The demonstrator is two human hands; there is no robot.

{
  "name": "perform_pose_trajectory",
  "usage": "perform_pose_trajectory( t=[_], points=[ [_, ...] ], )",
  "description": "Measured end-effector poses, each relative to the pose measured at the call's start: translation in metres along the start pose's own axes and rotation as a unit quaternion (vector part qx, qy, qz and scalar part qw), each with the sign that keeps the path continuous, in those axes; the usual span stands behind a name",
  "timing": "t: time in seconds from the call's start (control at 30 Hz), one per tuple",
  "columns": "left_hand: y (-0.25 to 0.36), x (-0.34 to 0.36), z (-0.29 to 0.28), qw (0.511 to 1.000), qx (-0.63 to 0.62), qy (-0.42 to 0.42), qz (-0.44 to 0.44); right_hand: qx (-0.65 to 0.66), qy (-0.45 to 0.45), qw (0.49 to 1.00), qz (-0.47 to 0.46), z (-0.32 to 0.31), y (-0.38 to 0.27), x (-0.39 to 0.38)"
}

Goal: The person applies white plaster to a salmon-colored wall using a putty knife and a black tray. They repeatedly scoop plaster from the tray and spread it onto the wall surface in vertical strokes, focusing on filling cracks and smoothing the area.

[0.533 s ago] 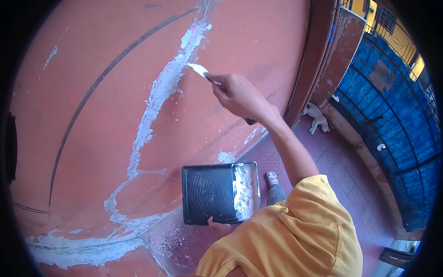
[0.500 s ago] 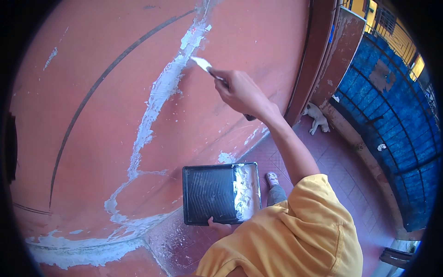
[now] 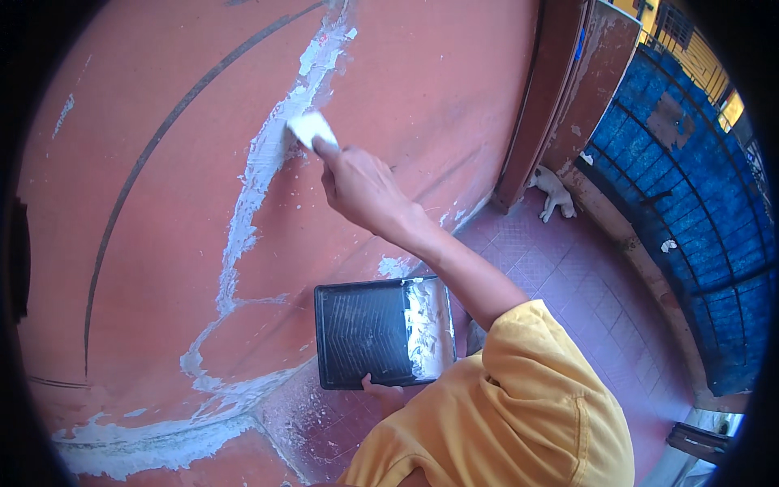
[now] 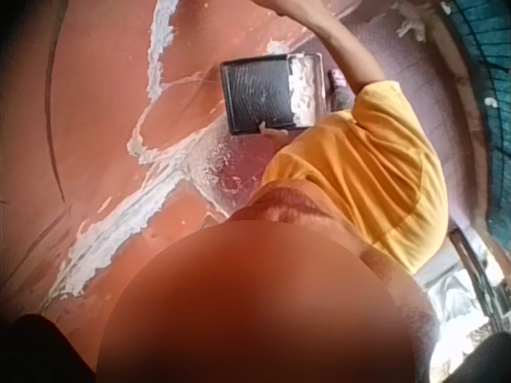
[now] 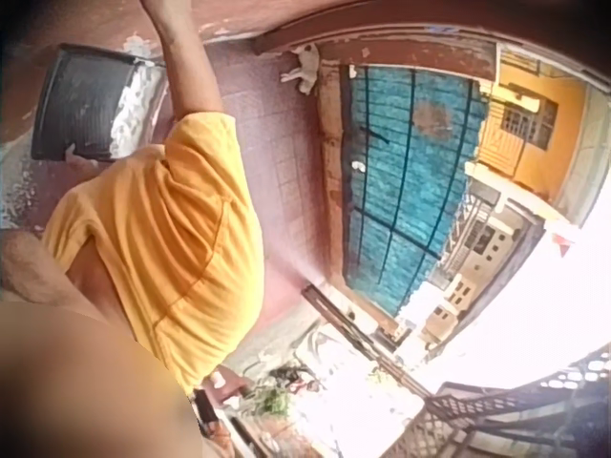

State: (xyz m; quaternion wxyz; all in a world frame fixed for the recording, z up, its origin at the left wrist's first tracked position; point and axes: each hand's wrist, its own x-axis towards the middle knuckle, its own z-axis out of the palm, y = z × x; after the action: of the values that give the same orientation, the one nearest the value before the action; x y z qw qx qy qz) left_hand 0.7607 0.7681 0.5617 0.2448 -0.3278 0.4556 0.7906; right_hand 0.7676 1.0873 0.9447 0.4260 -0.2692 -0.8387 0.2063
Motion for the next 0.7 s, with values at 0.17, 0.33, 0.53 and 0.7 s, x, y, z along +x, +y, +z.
perform_pose_trajectory(
  t=[0.17, 0.33, 0.53, 0.7],
  points=[
    [0.006, -0.001, 0.006, 1.0, -0.016, -0.021, -0.009, 0.015, 0.034, 0.998, 0.054, -0.046, 0.011, 0.008],
    [0.012, -0.01, 0.005, 0.999, -0.008, -0.031, 0.013, 0.018, 0.113, 0.988, 0.1, -0.078, 0.026, 0.058],
    [0.015, -0.011, 0.003, 1.0, -0.014, -0.015, 0.012, -0.02, 0.092, 0.993, 0.073, -0.051, 0.011, 0.05],
    [0.017, -0.009, 0.002, 0.999, -0.002, -0.035, 0.023, 0.033, 0.078, 0.996, 0.03, -0.016, 0.002, 0.024]
  ],
)
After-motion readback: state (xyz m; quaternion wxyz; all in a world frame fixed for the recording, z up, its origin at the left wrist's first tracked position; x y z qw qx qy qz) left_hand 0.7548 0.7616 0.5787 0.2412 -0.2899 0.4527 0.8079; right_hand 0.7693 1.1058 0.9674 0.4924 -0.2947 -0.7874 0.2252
